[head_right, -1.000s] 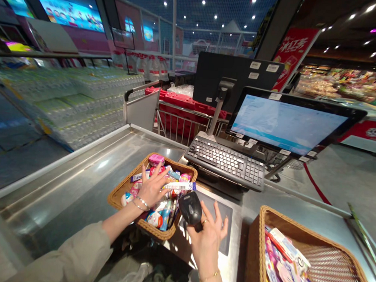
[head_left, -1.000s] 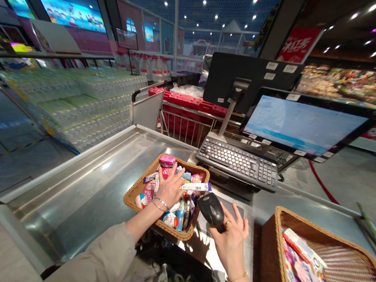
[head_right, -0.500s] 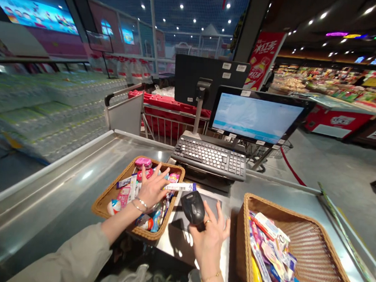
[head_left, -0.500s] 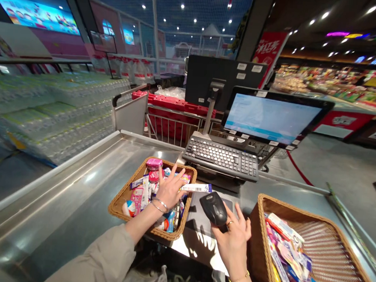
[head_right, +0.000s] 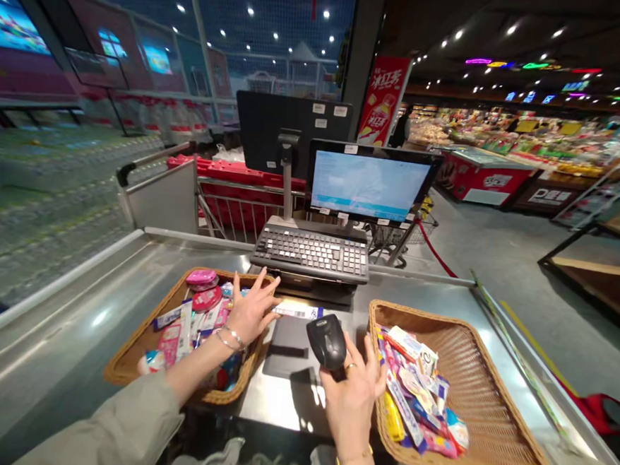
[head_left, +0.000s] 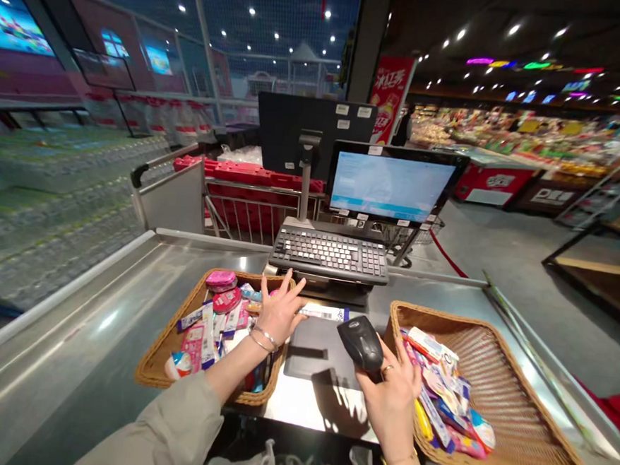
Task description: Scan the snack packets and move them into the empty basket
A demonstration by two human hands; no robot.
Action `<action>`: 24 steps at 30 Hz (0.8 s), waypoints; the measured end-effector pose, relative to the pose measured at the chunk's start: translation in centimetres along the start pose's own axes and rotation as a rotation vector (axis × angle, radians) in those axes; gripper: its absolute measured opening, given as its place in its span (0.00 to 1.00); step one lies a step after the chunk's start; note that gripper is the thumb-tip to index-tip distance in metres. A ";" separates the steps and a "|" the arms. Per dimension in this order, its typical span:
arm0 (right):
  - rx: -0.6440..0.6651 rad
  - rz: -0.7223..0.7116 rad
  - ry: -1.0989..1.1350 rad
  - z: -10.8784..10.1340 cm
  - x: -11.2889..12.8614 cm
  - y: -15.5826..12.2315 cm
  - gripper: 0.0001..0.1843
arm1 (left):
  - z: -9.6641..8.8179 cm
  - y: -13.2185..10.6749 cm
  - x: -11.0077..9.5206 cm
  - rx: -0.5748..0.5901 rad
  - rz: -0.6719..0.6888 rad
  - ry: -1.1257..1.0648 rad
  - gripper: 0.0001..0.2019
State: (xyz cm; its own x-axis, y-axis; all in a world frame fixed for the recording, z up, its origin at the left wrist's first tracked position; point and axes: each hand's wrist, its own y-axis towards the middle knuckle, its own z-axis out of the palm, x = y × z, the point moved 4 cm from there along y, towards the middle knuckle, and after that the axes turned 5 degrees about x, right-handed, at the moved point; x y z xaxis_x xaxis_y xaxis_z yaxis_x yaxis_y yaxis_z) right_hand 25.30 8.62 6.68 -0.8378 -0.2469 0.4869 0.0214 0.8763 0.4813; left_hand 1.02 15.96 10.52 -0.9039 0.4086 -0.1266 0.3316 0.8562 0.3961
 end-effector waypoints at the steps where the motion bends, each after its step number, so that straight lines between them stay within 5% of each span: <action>1: 0.002 0.018 -0.002 -0.2 -0.4 -0.1 0.13 | 0.0 0.3 -0.3 0.000 0.011 -0.004 0.06; 24: -0.237 0.261 -0.117 -4.8 -5.6 -2.1 0.22 | 2.3 6.2 -6.2 0.049 0.311 -0.023 0.08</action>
State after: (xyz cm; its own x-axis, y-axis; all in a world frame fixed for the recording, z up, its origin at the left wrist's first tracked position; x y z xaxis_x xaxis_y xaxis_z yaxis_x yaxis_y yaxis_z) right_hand 32.52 6.21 6.44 -0.8439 0.0328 0.5356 0.3567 0.7799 0.5143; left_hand 9.32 19.46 11.72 -0.7512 0.6595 -0.0269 0.6042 0.7034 0.3744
